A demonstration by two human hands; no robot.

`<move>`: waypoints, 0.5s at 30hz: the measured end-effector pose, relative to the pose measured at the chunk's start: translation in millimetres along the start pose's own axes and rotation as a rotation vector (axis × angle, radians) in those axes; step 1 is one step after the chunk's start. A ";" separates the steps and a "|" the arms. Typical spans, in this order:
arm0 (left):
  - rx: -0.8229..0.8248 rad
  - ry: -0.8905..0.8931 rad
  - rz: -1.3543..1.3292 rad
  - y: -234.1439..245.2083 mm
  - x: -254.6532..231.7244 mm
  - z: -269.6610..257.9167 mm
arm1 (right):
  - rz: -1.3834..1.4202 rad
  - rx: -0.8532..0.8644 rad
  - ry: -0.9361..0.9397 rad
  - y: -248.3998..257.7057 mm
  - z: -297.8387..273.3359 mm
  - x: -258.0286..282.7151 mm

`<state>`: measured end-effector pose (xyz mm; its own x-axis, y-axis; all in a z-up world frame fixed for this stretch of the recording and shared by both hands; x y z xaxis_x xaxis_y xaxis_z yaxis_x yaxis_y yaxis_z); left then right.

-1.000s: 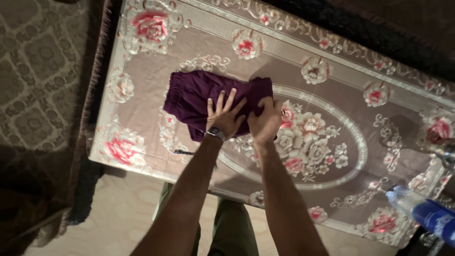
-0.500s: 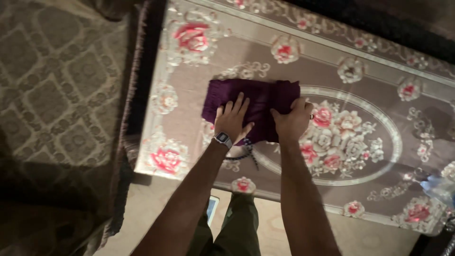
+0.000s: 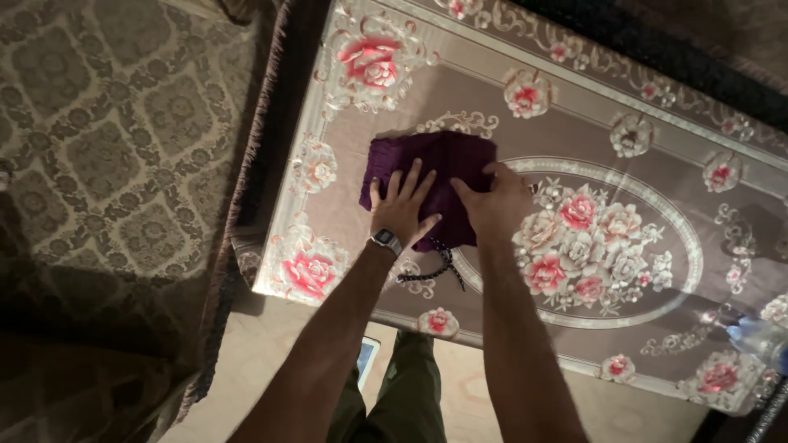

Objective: The recorder folds clothes and a towel, then packs them into a suitcase along with other small items.

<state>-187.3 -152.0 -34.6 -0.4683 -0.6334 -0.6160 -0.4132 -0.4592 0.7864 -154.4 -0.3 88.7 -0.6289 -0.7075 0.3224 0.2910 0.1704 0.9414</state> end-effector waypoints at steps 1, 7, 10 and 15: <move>0.001 0.001 0.002 0.1 1.8 0.3 | 0.002 0.001 0.000 -5.7 -0.7 -0.7; 0.137 -0.006 0.154 -17.9 9.0 -0.3 | 0.375 0.272 0.468 -33.1 -15.0 36.0; 0.076 -0.023 0.072 -16.1 15.1 -0.9 | 0.384 0.260 0.413 -36.5 -19.0 33.4; -0.205 -0.056 -0.218 -12.8 32.3 -6.6 | 0.109 -0.156 0.177 -17.7 -36.6 47.5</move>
<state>-192.0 -170.7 -64.3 -0.4307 -0.4730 -0.7686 -0.3452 -0.7006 0.6245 -163.0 -61.9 83.7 -0.4556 -0.8020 0.3862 0.4665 0.1543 0.8709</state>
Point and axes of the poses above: each hand's wrist, its own z-axis towards the middle knuckle, its own y-axis out of the back of the hand, x = y × z, the point moved 9 cm from there along z, towards the middle knuckle, and after that the axes turned 5 degrees about -z, right-handed, at the moved point
